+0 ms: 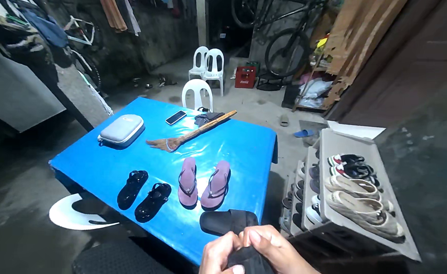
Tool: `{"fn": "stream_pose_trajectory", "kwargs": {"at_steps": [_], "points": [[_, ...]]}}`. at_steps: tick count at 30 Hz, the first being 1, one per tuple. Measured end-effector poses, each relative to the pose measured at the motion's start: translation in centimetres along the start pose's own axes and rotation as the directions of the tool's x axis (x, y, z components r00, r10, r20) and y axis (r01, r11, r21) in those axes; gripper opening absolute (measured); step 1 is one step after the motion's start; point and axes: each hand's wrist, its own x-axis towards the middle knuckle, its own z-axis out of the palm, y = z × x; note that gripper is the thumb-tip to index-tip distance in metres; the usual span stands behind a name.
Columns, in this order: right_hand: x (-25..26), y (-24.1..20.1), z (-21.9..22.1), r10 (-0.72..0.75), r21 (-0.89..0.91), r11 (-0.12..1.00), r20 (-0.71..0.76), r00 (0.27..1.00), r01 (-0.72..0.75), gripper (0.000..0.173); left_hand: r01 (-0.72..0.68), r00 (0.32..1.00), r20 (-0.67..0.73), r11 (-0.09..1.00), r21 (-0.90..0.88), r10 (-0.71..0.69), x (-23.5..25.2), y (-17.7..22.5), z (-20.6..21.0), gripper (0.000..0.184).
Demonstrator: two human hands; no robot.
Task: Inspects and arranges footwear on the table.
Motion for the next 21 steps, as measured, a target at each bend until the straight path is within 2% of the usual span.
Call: {"fn": "stream_pose_trajectory", "kwargs": {"at_steps": [4,21], "points": [[-0.3,0.1,0.2,-0.024,-0.032,0.999,-0.002,1.0,0.024,0.039,0.005,1.0,-0.026,1.0,0.031,-0.004,-0.4,0.1,0.3,0.045],[-1.1,-0.1,0.4,-0.11,-0.259,0.961,-0.02,0.994,0.101,0.043,-0.033,0.999,-0.036,0.989,0.144,0.039,-0.9,-0.4,0.6,0.05]]}}
